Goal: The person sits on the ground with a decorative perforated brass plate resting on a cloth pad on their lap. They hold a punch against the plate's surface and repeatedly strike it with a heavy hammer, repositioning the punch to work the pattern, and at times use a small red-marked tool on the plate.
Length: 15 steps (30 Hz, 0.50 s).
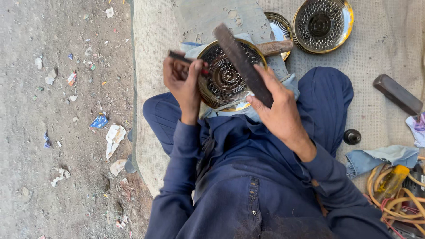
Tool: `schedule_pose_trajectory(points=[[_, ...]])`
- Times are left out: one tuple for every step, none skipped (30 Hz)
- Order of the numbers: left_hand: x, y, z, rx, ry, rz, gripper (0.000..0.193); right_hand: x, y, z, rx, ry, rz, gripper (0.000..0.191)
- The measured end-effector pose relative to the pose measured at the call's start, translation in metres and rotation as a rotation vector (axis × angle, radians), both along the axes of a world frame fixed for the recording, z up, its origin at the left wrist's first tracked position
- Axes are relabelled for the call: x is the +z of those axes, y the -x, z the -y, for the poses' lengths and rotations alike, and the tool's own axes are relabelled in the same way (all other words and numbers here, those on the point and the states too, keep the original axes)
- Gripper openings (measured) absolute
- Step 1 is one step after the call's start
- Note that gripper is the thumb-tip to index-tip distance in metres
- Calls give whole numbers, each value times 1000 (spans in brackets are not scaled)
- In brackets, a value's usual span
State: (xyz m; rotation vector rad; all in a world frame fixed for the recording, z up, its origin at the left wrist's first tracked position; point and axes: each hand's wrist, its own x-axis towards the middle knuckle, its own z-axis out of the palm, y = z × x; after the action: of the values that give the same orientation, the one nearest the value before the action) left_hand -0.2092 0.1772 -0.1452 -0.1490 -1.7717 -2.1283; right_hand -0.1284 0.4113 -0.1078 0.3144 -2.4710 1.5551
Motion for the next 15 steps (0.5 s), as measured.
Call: schedule_pose_trajectory(points=[[-2,-9,-4,37,-44,0,32,0,7,-1,-10,-23,-22,67],[-5,-20,-8,79,-87,1,32,-1,15,-2,11,-5,-29,66],[-6,-28,-12,119,-133,1,32,-1,22,-3,30,10,-37,66],[-7,-36,-15,114,-134,16,32,0,27,-4,48,25,-43,66],[-7,-46,-17,109,-135,37,32,0,30,-4,63,17,-50,66],[-6,-51,-19,104,-137,55,32,1,32,-5,78,8,-58,66],[-4,-52,-18,54,-127,79,32,2,31,-6,91,0,-72,66],[-2,-51,-17,1,-116,102,32,3,29,-7,62,-32,-128,67],[0,-52,-17,-51,-106,130,31,5,24,-10,33,-63,-177,68],[2,-52,-17,-78,-4,117,31,6,18,-13,5,-95,-222,69],[4,-49,-19,-107,98,101,31,7,12,-16,-16,-59,-175,68],[7,-45,-21,-137,200,83,31,8,6,-20,-38,-24,-129,68],[9,-39,-23,-175,252,60,32,9,2,-24,-60,11,-84,68],[12,-31,-26,-215,304,35,33,9,-1,-29,-66,-27,-90,69],[14,-25,-30,-258,356,10,34,10,-4,-34,-73,-66,-95,71]])
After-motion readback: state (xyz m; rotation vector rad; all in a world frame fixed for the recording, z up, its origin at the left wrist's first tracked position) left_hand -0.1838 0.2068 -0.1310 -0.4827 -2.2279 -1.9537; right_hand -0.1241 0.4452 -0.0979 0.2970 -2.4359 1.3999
